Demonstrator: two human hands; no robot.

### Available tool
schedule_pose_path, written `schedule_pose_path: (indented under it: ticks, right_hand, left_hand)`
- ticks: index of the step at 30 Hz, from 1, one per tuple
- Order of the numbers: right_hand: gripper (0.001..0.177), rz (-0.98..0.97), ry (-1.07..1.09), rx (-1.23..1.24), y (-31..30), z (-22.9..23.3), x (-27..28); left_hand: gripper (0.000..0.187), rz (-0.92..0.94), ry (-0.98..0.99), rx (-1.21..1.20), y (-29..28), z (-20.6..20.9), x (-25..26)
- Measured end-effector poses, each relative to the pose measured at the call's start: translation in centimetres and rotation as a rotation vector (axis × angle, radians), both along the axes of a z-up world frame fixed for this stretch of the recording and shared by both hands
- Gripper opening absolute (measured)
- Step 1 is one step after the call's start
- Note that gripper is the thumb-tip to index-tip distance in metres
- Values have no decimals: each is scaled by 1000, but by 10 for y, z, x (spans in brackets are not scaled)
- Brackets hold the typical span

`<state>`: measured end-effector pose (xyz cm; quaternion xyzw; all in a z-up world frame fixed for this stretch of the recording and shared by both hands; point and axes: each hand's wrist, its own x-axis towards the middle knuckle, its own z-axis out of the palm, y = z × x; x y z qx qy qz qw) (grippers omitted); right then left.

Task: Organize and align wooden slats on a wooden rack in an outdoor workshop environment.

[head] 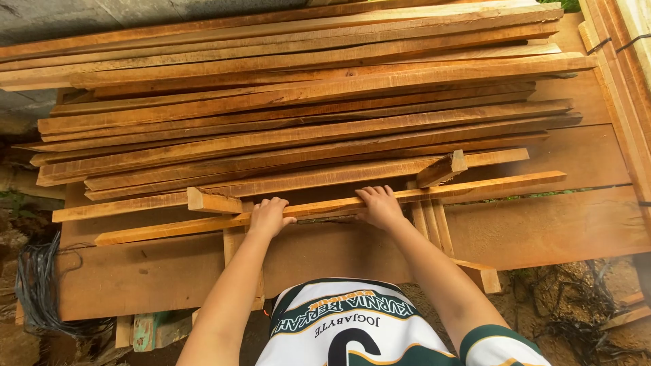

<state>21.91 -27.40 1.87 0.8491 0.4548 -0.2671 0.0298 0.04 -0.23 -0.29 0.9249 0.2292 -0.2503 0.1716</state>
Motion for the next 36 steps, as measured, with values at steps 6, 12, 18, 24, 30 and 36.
schedule_pose_path:
  ticks: [6,12,18,24,30,36]
  right_hand:
    - [75,-126,8,87,-22,8,-8]
    - [48,-124,-62,181,-49,-17,-28]
    - [45,-142,15,171,-72,23,-62]
    - [48,-72,77,138,-118,-7,-103]
    - [53,-110,148,20,-110,1,-94]
    - [90,-176,178,-297,-94,34,-82]
  left_hand:
    - [56,78,-76,51,-18,-26,-19]
    - [55,71,-105,124,-40,-47,-46]
    - [58,172,-73,25,-85,-1,-77]
    - [58,158,-53,-41,-130,52,-129]
    - [56,243,-62,-41,-130,28,-131]
    - [52,263,-32,-182,-118,27,-124]
